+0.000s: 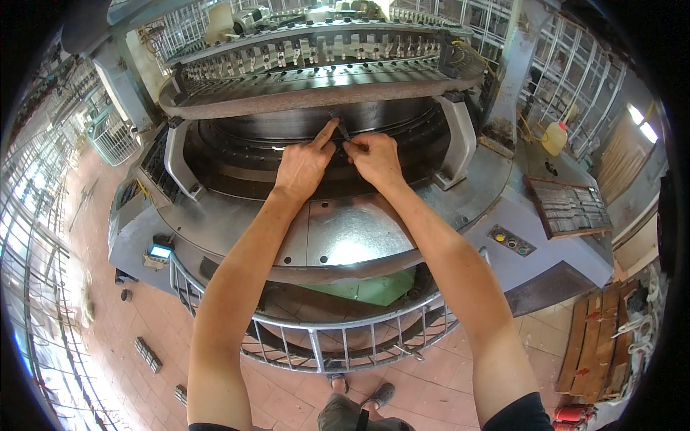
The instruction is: The person repeatedly installs small rectangular metal parts into slots on a large circular industrial machine. They pick up each part, align it with a slot, and press it into place, then retrieve the next part from a nearby tray. The process is repeated multiple times throughout the clip.
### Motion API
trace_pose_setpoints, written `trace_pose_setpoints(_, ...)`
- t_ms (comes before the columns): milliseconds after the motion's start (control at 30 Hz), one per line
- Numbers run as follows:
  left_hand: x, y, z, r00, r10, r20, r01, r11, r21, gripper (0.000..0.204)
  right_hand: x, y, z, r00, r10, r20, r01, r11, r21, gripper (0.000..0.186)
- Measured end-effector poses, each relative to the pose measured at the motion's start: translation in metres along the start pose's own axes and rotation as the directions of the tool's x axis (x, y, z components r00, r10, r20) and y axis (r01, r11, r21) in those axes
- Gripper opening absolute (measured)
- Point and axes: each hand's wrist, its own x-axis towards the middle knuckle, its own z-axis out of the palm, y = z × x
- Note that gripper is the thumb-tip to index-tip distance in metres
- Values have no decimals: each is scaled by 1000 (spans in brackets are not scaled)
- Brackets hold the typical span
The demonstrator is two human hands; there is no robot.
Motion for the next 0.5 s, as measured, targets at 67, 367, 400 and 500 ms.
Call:
trace_pose_setpoints(67,1,1,-1,1000,-5,24,5,1000,13,4,-1,0,1,1000,3,-3,-3,1000,-21,23)
trace_pose_setpoints(367,6,-6,-15,996,-49,75,55,995,-78,19,3,-22,14,986,146,81,-144,989,-39,26)
trace_pose_setpoints(400,6,-7,-17,994,-53,96,59,996,-67,20,5,-26,14,975,201,90,-189,974,-123,28)
trace_pose_setpoints(500,4,-7,-21,988,-42,147,48,998,-36,17,6,-41,10,957,267,111,-222,925,-308,35)
